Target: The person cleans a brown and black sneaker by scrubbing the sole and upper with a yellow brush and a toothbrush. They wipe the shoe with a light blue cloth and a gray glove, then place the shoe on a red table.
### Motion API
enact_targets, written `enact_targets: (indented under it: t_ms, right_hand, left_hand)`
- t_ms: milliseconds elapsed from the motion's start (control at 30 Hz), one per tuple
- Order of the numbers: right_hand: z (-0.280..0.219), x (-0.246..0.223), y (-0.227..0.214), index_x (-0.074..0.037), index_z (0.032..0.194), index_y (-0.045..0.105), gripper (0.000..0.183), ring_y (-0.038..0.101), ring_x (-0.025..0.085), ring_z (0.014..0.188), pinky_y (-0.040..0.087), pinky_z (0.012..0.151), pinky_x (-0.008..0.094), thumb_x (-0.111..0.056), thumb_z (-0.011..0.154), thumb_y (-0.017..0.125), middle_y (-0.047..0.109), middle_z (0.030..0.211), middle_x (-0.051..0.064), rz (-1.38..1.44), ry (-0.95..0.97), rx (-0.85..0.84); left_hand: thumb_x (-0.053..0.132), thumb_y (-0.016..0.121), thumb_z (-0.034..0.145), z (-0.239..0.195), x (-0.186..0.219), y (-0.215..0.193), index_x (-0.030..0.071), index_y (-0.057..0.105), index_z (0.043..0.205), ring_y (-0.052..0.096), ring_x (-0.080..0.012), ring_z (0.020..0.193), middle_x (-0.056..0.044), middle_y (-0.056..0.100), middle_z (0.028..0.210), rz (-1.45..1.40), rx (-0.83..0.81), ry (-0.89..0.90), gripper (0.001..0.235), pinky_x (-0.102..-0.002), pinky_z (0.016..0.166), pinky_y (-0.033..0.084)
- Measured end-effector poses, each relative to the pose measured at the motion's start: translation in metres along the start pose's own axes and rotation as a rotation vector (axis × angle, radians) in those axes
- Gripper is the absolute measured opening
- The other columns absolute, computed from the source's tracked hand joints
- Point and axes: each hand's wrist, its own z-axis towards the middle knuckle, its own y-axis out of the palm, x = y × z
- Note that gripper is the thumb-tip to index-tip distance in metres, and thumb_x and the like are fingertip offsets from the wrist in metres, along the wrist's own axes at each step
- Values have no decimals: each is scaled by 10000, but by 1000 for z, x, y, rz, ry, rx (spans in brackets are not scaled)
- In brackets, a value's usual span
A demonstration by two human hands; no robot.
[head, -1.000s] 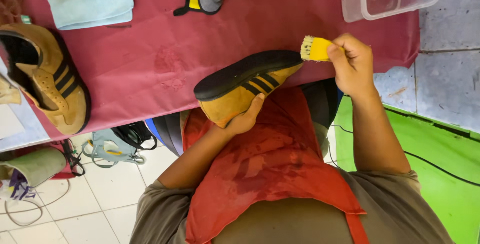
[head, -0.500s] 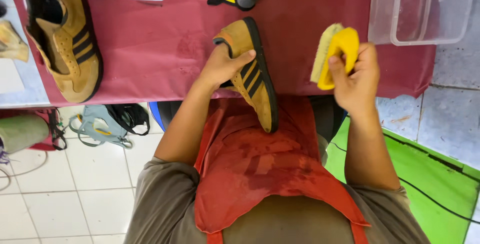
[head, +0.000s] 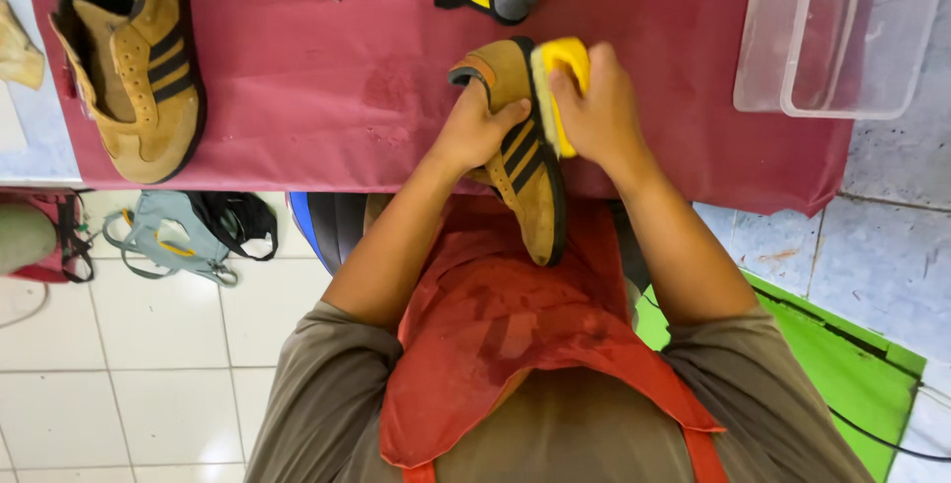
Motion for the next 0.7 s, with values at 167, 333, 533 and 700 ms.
enact_targets:
  t_ms: [167, 333, 533, 700]
  right_hand:
    - [34, -7, 13, -52, 917, 459, 352, 605, 455, 766, 397, 635, 570, -371, 995, 586, 631, 829, 184, -58, -70, 159]
    - [-8, -9, -1, -22, 995, 456, 356, 607, 562, 871, 401, 681, 622, -358, 1038, 564, 662, 902, 278, -136, 24, -24]
    - [42, -24, 12, -63, 880, 480, 348, 631, 399, 713, 412, 610, 531, -371, 989, 602, 656, 784, 141, -34, -63, 157]
    - [-26, -5, -2, -40, 987, 489, 401, 638, 488, 879, 415, 689, 566, -439, 1015, 526, 659, 914, 208, -38, 77, -62]
  left_hand:
    - [185, 677, 930, 1, -4, 5, -2, 522, 1382, 610, -268, 1283, -155, 640, 1375, 29, -2, 43, 513, -396, 1130, 444]
    - [284, 701, 907, 3, -15, 5, 29, 545, 1359, 638, -243, 1237, -131, 671, 1333, 90, 50, -78, 542, -377, 1077, 472]
    - [145, 667, 966, 1, -7, 3, -8, 485, 1409, 585, -264, 1311, -161, 609, 1404, -12, -30, 94, 503, -397, 1172, 415]
    - [190, 677, 935, -2, -19, 0, 15, 597, 1282, 669, -214, 1165, -111, 704, 1257, -58, -9, -21, 397, -375, 1057, 514]
